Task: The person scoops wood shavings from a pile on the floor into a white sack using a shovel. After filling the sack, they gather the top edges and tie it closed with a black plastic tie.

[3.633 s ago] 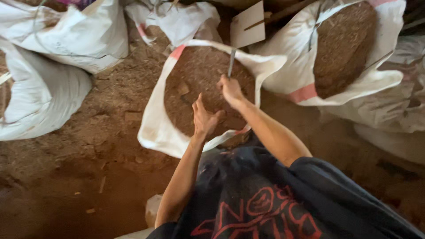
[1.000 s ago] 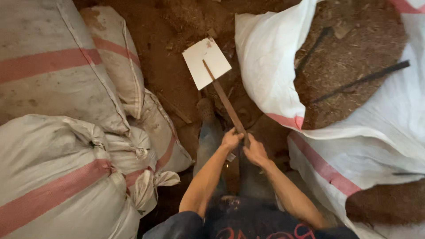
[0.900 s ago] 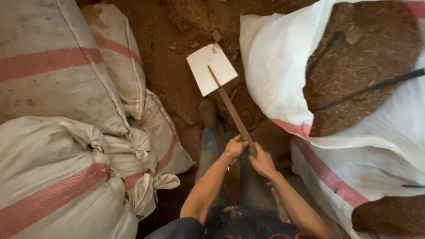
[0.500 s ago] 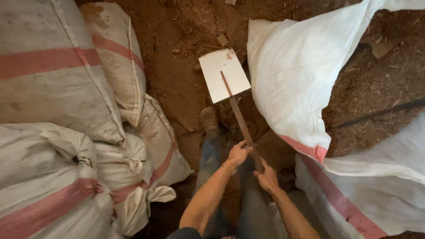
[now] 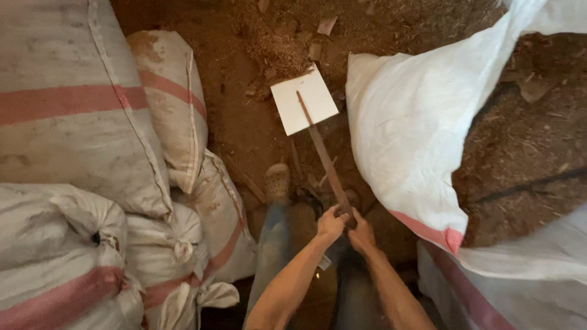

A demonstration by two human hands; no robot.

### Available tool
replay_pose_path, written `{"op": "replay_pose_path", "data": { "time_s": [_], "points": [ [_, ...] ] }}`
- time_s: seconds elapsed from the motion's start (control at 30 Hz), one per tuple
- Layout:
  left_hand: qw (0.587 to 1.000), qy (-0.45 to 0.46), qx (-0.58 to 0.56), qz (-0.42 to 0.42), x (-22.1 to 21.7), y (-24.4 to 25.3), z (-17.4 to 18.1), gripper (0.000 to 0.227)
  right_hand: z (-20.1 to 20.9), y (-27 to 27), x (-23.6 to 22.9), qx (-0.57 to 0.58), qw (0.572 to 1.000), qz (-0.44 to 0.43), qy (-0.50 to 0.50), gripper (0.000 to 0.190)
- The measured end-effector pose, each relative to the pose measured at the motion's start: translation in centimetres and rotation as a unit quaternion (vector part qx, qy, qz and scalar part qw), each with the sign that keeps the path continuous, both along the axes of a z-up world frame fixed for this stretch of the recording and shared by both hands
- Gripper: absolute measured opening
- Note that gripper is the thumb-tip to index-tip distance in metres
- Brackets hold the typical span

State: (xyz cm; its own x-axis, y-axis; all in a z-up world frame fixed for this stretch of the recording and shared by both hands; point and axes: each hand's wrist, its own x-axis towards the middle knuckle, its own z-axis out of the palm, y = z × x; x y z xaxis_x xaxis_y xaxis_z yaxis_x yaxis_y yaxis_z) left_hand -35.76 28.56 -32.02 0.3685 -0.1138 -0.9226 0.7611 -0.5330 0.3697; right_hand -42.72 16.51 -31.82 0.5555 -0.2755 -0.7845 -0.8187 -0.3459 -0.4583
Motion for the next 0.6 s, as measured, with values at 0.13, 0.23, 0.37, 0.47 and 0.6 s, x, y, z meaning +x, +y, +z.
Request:
{"op": "replay_pose_path", "data": {
  "time_s": [0.13, 0.23, 0.37, 0.47, 0.6],
  "points": [
    [0.999, 0.033, 0.027, 0.032, 2.7, 1.8, -3.0, 0.060, -5.0, 1.7, 2.2, -0.018, 0.998, 0.012, 0.058, 0.070],
    [0.997, -0.070, 0.039, 0.008, 5.6, 4.2, -3.5, 0.054, -7.0, 4.5, 2.4, -0.032, 0.999, -0.026, 0.009, 0.066],
    [0.999, -0.018, 0.029, 0.028, 11.4, 7.2, -6.4, 0.051, -14.4, 7.6, 4.1, -0.020, 0.995, -0.076, -0.064, 0.059],
    [0.999, -0.027, 0.008, 0.026, 13.6, 10.1, -8.8, 0.049, -21.2, 10.2, 5.6, -0.013, 0.994, -0.097, -0.043, 0.055],
    [0.995, -0.094, -0.013, 0.023, 19.4, 13.8, -13.2, 0.046, -31.3, 10.7, 16.1, -0.059, 0.986, -0.065, -0.144, 0.059]
  ]
}}
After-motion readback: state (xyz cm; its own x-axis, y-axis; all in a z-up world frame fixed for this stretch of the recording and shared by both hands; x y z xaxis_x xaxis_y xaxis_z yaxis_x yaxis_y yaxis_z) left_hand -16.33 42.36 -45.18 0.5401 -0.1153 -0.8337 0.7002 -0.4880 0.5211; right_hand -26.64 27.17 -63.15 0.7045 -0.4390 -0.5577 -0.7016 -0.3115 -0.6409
